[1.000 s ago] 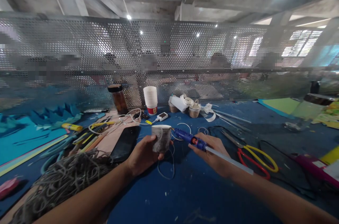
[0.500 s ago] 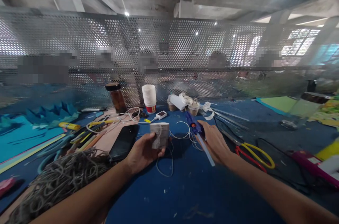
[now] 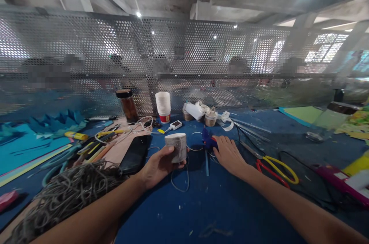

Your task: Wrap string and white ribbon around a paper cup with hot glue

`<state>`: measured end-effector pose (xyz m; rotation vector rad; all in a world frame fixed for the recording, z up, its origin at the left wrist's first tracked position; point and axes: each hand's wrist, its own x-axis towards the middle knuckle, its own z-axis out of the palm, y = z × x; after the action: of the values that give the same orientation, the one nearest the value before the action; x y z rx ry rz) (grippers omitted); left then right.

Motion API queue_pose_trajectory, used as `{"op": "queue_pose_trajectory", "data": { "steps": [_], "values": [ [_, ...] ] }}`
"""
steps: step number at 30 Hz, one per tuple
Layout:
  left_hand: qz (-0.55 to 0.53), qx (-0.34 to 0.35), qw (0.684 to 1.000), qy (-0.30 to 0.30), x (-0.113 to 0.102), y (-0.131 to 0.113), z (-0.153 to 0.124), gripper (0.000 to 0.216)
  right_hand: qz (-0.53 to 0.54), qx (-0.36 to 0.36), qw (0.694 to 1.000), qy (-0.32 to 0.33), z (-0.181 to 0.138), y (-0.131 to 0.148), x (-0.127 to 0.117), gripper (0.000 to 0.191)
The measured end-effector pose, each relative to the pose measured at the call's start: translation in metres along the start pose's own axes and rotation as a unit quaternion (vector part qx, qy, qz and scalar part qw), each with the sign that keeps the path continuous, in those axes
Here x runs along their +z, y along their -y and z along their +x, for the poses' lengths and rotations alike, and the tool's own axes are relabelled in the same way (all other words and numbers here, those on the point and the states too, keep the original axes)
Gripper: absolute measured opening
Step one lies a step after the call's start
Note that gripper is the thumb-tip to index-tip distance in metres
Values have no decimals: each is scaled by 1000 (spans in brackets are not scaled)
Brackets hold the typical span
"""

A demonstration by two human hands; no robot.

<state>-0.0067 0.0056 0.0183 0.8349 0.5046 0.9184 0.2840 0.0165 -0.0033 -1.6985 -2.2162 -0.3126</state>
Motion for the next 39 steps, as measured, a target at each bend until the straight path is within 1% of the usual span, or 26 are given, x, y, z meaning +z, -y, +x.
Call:
{"op": "queue_pose_trajectory", "data": {
  "steps": [4, 7, 9, 10, 11, 13, 15, 17, 19, 21, 23, 28, 34, 39],
  "values": [
    [4, -6, 1000, -8, 1, 0, -1, 42, 8, 0, 1000, -7, 0, -1, -3, 40],
    [19, 2, 1000, -3, 2, 1, -1, 44, 37, -14, 998, -49, 2, 5, -19, 37],
    [39, 9, 999, 2, 2, 2, -2, 44, 107, -33, 991, -76, 3, 17, -36, 25],
    [51, 9, 999, 3, 3, 3, -2, 44, 165, -48, 982, -72, 4, 26, -45, 17],
    [60, 10, 998, 2, 3, 3, -2, 44, 230, -63, 970, -53, 5, 36, -54, 14],
    [67, 18, 998, -2, 4, 4, -3, 47, 340, -71, 938, -12, 8, 57, -66, 16],
    [62, 35, 997, -2, 5, 4, -3, 55, 387, -79, 919, 3, 12, 76, -72, 24],
    [59, 43, 997, 1, 6, 3, -4, 63, 417, -67, 906, 10, 17, 88, -70, 23],
    [59, 38, 998, 6, 6, 2, -4, 66, 445, -49, 894, 9, 21, 92, -65, 14],
    [53, 35, 998, 11, 5, 2, -3, 63, 467, -38, 883, 6, 24, 91, -59, 7],
    [41, 38, 998, 19, 5, 3, -2, 59, 484, -34, 874, 2, 24, 87, -56, 5],
    [31, 26, 999, 32, 5, 5, -1, 50, 533, -14, 846, 3, 24, 78, -57, 10],
    [27, 3, 999, 32, 6, 3, -5, 44, 588, 15, 809, 13, 27, 77, -61, 14],
    [23, -11, 999, 22, 11, 1, -6, 42, 600, 37, 799, 27, 27, 79, -62, 16]
  ]
}}
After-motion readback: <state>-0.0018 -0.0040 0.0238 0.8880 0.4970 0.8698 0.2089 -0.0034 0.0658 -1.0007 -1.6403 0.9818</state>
